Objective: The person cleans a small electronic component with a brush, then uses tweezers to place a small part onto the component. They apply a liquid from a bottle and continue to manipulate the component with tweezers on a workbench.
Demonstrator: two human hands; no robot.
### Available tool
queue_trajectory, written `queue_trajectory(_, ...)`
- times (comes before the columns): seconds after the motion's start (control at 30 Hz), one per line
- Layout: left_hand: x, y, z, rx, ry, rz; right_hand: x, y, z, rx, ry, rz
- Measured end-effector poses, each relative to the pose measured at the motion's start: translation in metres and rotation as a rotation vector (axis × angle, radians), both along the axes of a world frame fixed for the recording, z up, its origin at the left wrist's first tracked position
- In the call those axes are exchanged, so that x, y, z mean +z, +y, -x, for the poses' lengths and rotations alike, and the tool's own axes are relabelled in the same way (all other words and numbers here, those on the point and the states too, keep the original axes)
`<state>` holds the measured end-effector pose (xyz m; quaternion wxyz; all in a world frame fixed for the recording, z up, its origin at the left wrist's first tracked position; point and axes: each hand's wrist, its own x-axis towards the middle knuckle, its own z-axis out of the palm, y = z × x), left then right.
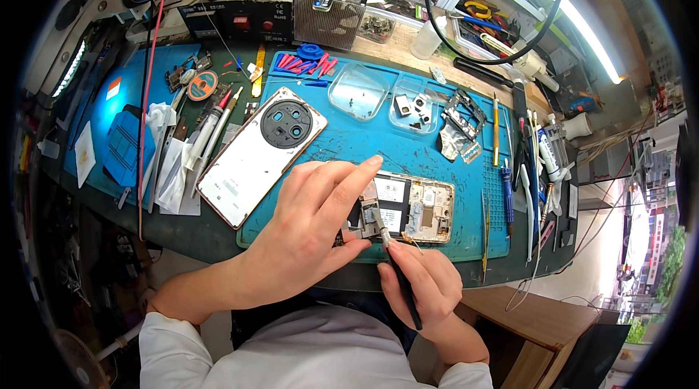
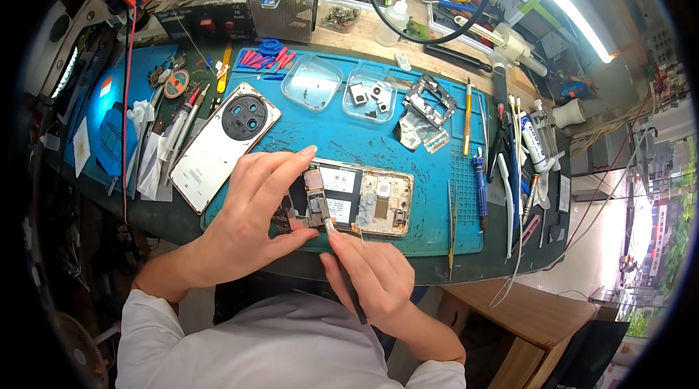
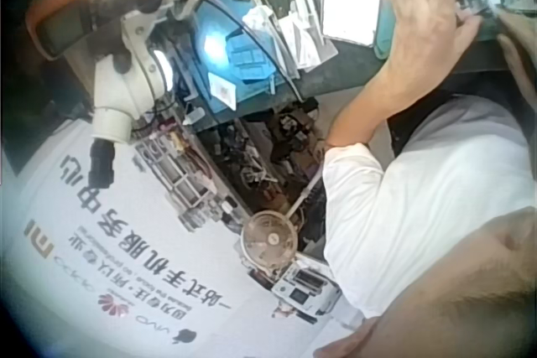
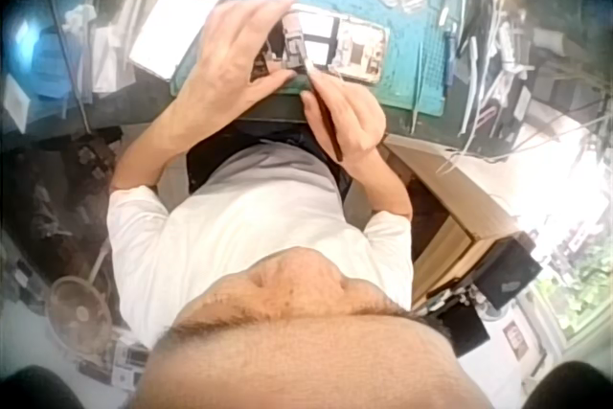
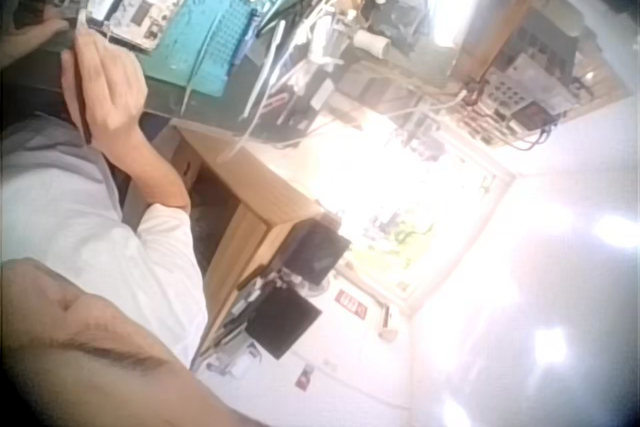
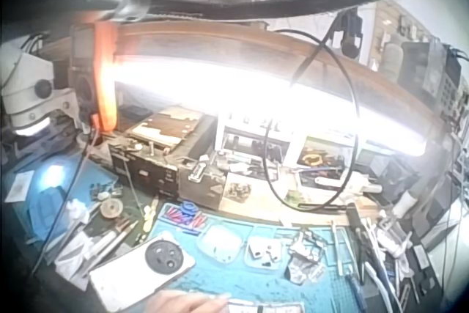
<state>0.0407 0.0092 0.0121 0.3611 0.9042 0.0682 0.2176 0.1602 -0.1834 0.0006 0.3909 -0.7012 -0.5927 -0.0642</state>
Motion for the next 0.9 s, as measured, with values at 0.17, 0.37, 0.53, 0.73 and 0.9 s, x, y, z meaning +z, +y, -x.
queue_trajectory(0.17,-0.0001,-0.0002,0.0003,0.012,0.006,0.017,-0.0040,-0.0035,-0.0034,0.049,-0.031,-0.051)
queue_trajectory(0.37,0.0008,-0.0001,0.0000,0.012,0.001,0.026,-0.0026,-0.0025,-0.0033,0.057,-0.048,-0.045)
queue_trajectory(0.53,0.0009,-0.0002,-0.0006,0.009,-0.010,0.026,-0.0036,-0.0020,-0.0028,0.051,-0.056,-0.031)
queue_trajectory(0.73,-0.0005,-0.0003,-0.0003,0.014,-0.012,0.018,-0.0017,-0.0010,-0.0001,0.039,-0.048,0.009)
queue_trajectory(0.9,-0.0023,-0.0005,0.0005,0.019,-0.009,-0.007,-0.0024,0.0015,-0.0003,0.032,-0.063,0.001)
